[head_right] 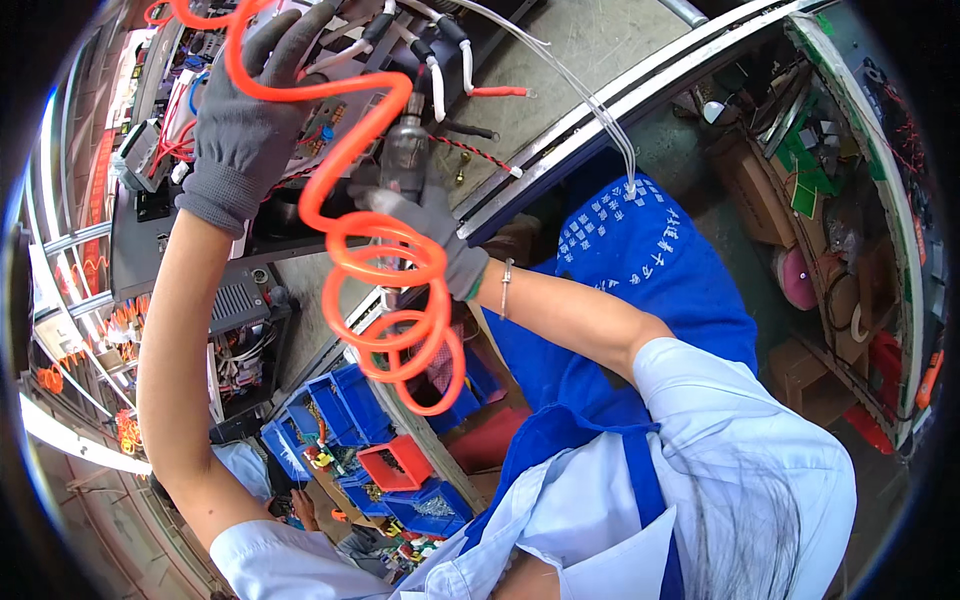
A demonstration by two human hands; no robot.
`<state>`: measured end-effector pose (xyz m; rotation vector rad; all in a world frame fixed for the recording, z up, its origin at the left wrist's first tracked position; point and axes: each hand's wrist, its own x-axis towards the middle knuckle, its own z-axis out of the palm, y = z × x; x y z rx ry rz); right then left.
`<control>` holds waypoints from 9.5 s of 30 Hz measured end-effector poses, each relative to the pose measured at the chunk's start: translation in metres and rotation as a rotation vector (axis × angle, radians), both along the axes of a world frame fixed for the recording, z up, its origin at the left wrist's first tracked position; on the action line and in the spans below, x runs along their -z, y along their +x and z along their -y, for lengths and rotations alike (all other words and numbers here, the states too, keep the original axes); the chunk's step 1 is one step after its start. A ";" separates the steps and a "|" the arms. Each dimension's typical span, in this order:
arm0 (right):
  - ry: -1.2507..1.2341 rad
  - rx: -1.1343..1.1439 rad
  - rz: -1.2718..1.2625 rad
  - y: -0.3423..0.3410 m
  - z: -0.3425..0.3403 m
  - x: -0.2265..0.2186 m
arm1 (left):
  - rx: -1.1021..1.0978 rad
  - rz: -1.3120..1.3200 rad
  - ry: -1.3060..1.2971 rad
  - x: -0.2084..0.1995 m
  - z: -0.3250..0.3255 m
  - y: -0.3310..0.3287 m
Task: Assemble internal components and wiring of an electronic power supply unit on an assembly line.
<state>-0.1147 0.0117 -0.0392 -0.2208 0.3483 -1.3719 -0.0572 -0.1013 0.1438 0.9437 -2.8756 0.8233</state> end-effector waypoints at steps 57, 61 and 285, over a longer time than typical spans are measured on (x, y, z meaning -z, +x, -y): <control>0.145 0.112 0.443 0.009 0.047 -0.027 | 0.179 0.374 -0.127 0.000 0.015 -0.008; 0.141 0.115 0.441 0.009 0.051 -0.025 | 0.111 0.397 -0.024 -0.010 0.015 -0.013; -0.109 -0.760 -0.472 -0.142 -0.017 -0.059 | -0.374 -0.609 -0.419 0.071 0.022 -0.036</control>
